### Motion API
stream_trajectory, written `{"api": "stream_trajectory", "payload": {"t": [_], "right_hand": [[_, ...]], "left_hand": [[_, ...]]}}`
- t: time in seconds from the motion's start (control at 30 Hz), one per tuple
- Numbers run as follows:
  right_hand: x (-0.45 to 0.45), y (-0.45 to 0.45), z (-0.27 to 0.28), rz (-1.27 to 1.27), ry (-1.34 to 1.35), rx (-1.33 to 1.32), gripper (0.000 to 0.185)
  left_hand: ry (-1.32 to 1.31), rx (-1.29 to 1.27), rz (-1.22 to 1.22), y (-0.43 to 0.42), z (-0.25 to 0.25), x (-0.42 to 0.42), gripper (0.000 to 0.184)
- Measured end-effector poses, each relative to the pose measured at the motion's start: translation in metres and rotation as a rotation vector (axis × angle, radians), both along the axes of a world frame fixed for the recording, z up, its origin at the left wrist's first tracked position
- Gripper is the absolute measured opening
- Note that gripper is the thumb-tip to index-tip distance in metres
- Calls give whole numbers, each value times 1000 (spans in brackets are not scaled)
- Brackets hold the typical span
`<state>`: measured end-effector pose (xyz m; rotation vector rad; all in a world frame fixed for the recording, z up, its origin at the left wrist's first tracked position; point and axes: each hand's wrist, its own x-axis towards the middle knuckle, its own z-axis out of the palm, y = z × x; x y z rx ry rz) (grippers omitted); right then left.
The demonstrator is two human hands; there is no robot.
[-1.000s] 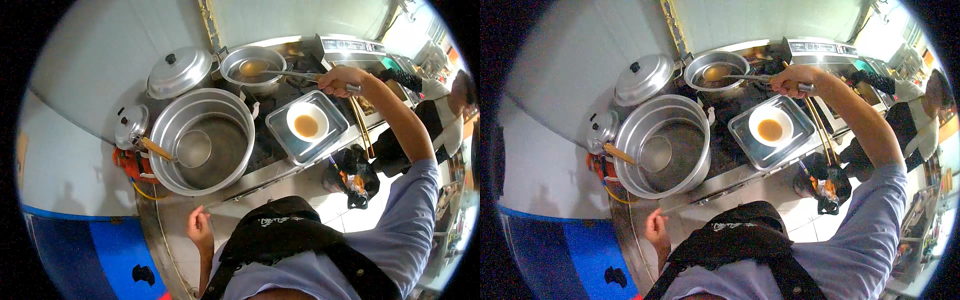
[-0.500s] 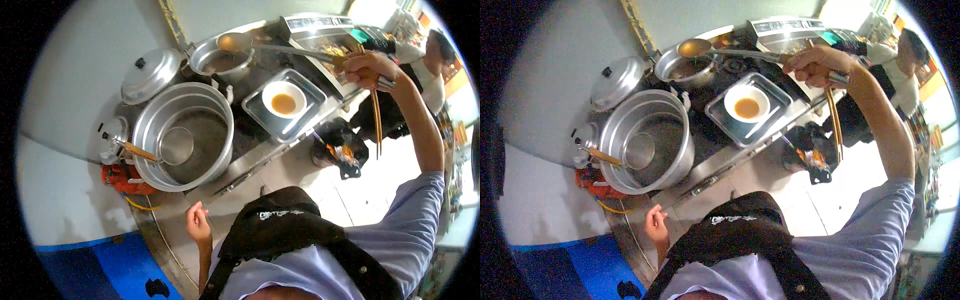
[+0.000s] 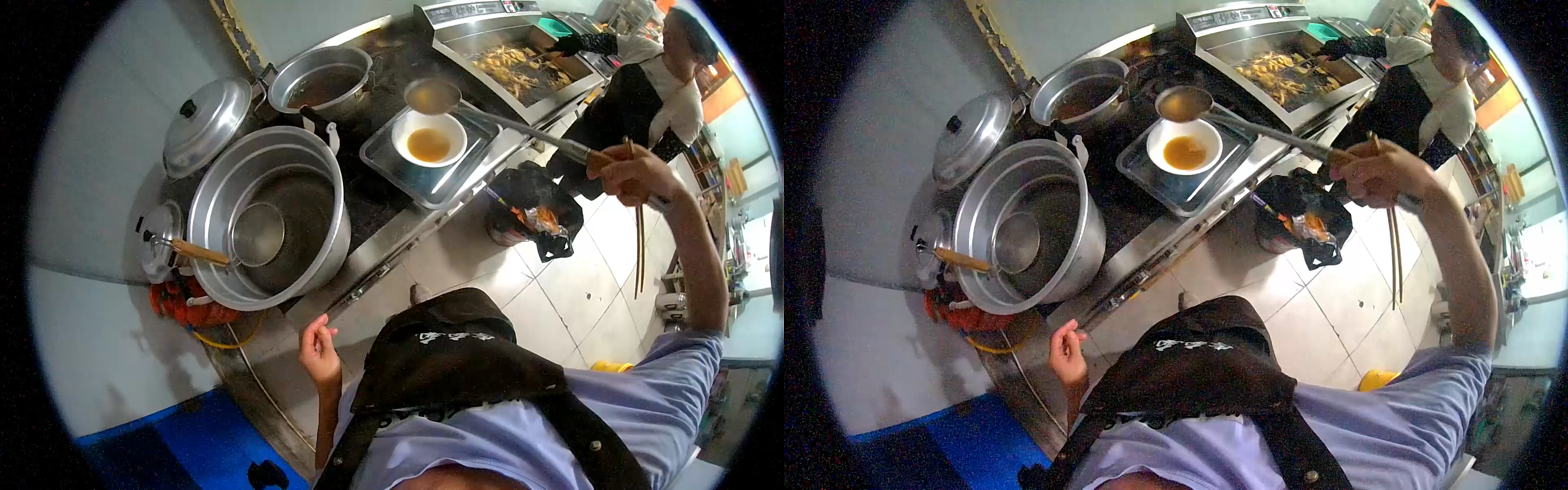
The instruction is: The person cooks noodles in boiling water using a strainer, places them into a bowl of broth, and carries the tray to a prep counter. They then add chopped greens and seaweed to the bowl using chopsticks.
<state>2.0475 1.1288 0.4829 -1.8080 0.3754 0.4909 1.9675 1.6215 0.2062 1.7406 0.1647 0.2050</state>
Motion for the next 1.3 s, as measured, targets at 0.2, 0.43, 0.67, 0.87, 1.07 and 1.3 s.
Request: {"api": "stream_trajectory", "payload": {"t": [0.2,0.43,0.67,0.87,1.07,1.3], "right_hand": [[-20,1,-41,-130,58,-153,20],[-26,7,-55,-116,16,-214,18],[-25,13,-55,-126,-2,-348,22],[-29,11,-57,-53,-64,-520,32],[-41,-2,-66,104,-209,-922,37],[-47,13,-59,241,-266,-1244,13]], "left_hand": [[38,40,9,-3,4,5,17],[22,83,-9,0,-3,7,17],[43,98,-6,1,-8,6,16],[64,86,-4,-3,-4,7,17],[73,40,-33,-10,-14,15,17],[98,69,-52,-13,-9,23,18]]}}
